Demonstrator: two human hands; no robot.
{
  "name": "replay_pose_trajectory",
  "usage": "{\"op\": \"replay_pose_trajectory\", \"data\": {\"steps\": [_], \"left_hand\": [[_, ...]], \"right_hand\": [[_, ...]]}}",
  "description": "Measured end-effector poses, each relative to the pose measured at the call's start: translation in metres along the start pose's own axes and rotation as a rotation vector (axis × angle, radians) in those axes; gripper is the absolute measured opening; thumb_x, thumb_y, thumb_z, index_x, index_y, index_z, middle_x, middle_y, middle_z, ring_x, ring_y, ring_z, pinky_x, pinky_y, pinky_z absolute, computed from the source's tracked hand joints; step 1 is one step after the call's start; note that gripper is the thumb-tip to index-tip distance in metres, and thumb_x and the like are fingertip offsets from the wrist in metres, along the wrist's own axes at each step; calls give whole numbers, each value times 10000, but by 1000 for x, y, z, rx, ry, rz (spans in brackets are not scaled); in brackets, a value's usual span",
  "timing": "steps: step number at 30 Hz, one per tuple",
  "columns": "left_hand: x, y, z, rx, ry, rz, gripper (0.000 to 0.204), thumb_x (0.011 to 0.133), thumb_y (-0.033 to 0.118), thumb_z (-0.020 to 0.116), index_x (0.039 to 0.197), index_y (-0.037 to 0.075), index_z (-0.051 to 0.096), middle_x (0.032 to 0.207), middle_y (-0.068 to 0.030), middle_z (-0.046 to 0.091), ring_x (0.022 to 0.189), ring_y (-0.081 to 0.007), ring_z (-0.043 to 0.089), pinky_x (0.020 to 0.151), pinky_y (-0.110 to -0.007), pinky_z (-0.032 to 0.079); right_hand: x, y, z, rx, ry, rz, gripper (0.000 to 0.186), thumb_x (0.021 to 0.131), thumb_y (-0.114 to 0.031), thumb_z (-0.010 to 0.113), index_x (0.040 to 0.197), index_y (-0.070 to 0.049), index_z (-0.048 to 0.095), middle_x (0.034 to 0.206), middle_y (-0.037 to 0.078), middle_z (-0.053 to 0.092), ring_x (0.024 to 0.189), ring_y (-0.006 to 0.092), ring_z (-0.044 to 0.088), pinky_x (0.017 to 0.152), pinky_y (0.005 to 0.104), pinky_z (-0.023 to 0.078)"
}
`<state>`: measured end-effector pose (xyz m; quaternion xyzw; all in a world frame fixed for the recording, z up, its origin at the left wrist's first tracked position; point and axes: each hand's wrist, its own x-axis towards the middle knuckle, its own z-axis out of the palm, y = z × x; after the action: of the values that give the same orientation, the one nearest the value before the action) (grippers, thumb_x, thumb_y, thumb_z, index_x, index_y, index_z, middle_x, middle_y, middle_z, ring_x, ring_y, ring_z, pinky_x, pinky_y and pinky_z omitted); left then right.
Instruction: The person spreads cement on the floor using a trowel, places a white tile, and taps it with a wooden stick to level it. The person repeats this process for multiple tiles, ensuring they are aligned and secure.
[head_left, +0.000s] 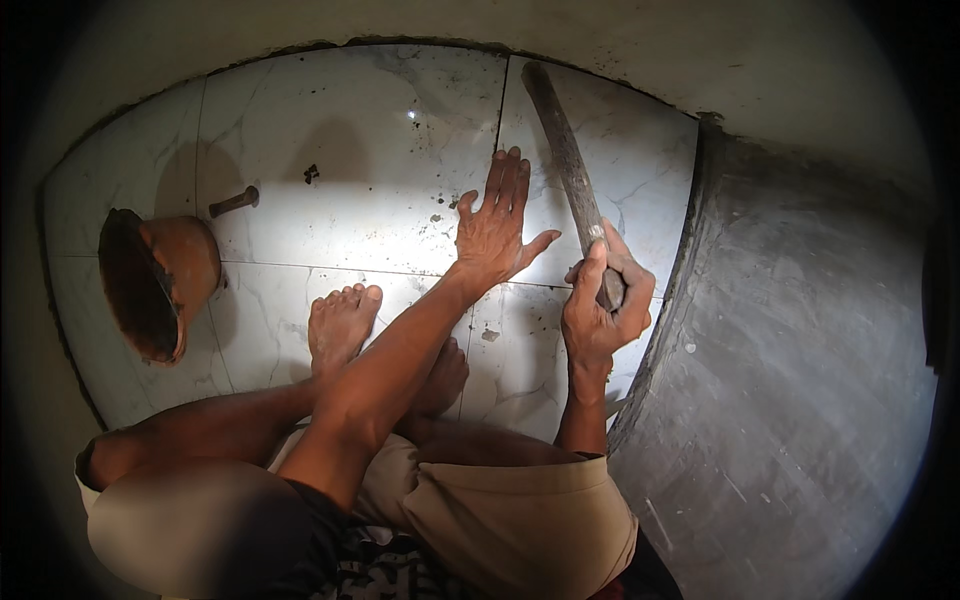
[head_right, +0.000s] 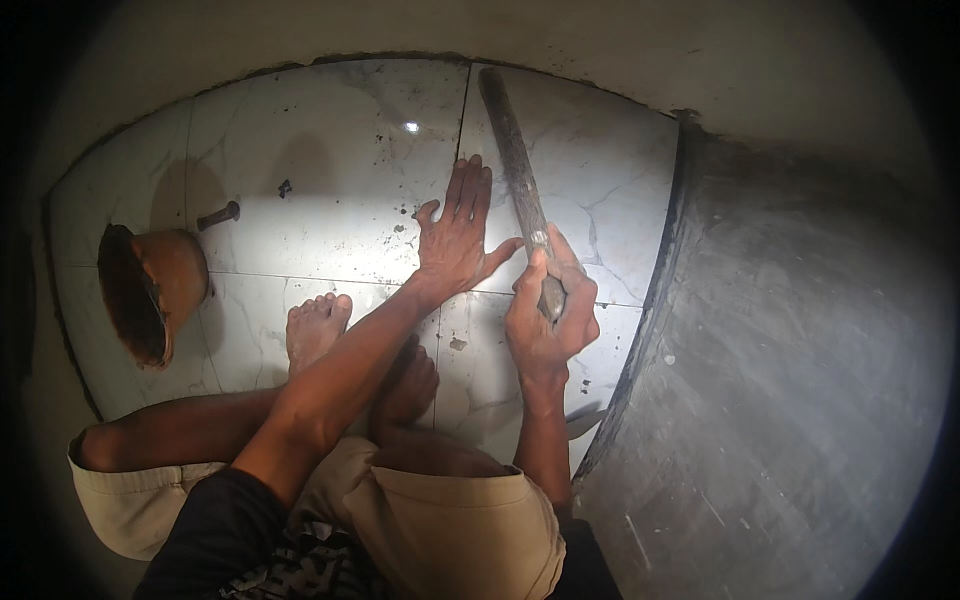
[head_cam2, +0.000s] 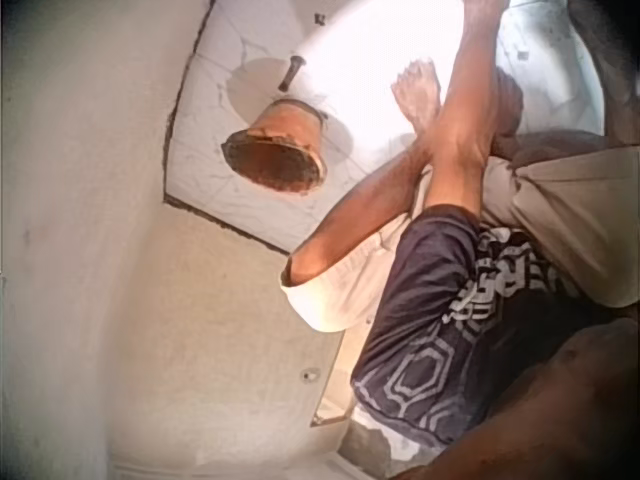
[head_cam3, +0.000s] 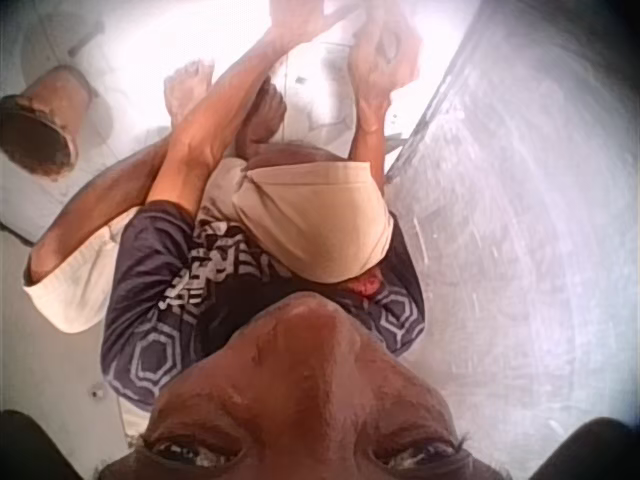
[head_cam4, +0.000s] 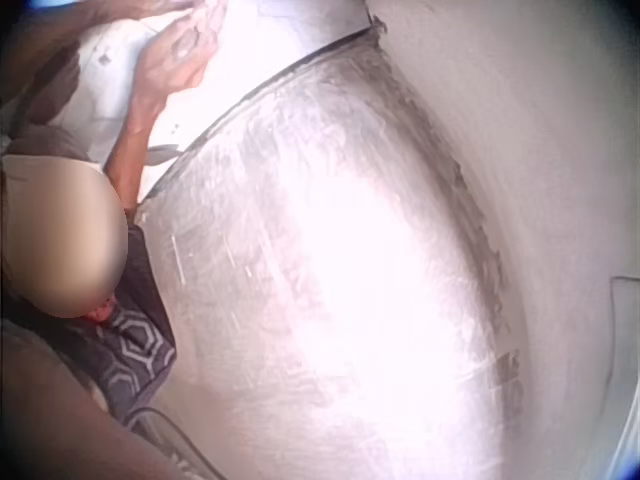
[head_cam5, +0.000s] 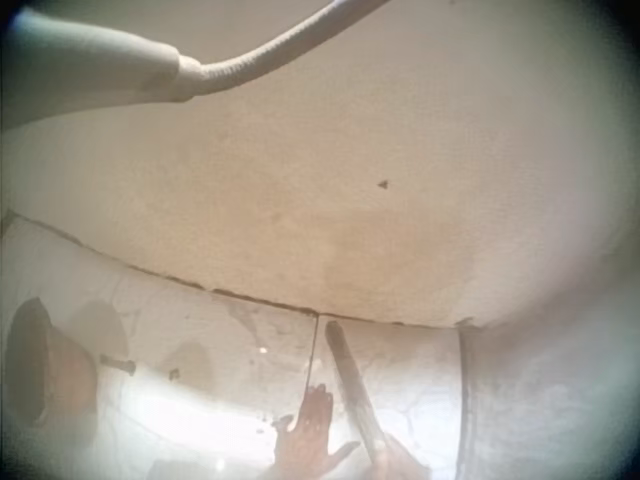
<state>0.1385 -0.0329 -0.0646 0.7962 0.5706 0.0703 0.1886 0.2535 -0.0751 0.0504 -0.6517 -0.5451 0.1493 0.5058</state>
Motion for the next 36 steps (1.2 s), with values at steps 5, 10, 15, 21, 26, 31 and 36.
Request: {"op": "replay_pose_trajectory", "data": {"steps": [5, 10, 15, 21, 26, 31, 36], "left_hand": [[0, 1, 1, -44, 23, 20, 1047, 892, 696, 548, 1598, 1, 210, 1690, -182, 148, 1574, -277, 133, 1009, -568, 306], [-1, -1, 0, -50, 22, 17, 1047, 893, 698, 553, 1595, 1, 212, 1690, -186, 150, 1574, -280, 135, 1005, -582, 323], [0, 3, 0, -20, 9, 6, 1047, 895, 712, 542, 1599, 10, 213, 1693, -174, 151, 1575, -278, 138, 1013, -578, 323], [2, 1, 0, -36, 5, 7, 1048, 902, 725, 514, 1603, 8, 209, 1700, -170, 139, 1576, -276, 135, 1014, -582, 321], [2, 4, -7, 38, -63, -29, 1035, 904, 733, 501, 1612, 26, 235, 1712, -132, 138, 1581, -224, 92, 1068, -471, 221], [0, 2, -5, -9, -35, -8, 1039, 902, 712, 519, 1608, 15, 211, 1705, -157, 130, 1579, -262, 108, 1034, -551, 292], [2, 3, -3, -52, 8, 9, 1033, 896, 693, 545, 1601, 12, 221, 1695, -169, 151, 1576, -268, 131, 1029, -583, 307]], "right_hand": [[6, 6, -2, -70, -78, 26, 93, 959, 22, 656, 958, 33, 564, 1059, 328, 720, 623, 114, 668, 538, 253, 522], [2, 4, -1, -14, 11, -26, 96, 959, 13, 659, 957, 31, 565, 1061, 325, 722, 622, 114, 670, 536, 252, 522], [10, 6, 0, -84, -42, 19, 100, 956, 20, 661, 957, 39, 563, 1073, 323, 722, 624, 109, 667, 543, 251, 527], [6, 12, 1, -111, -47, 29, 104, 939, 26, 678, 955, 36, 576, 1075, 299, 732, 684, 143, 711, 575, 266, 552], [11, 3, 0, -138, -41, -46, 107, 934, 24, 684, 963, 34, 581, 1076, 288, 736, 699, 153, 721, 580, 265, 554], [10, 4, -1, -133, -43, -16, 105, 930, 30, 684, 975, 38, 589, 1087, 274, 738, 685, 157, 718, 578, 266, 555], [7, 1, -5, -126, -65, 2, 103, 930, 32, 680, 969, 40, 585, 1074, 261, 745, 671, 149, 708, 583, 270, 554]]}}
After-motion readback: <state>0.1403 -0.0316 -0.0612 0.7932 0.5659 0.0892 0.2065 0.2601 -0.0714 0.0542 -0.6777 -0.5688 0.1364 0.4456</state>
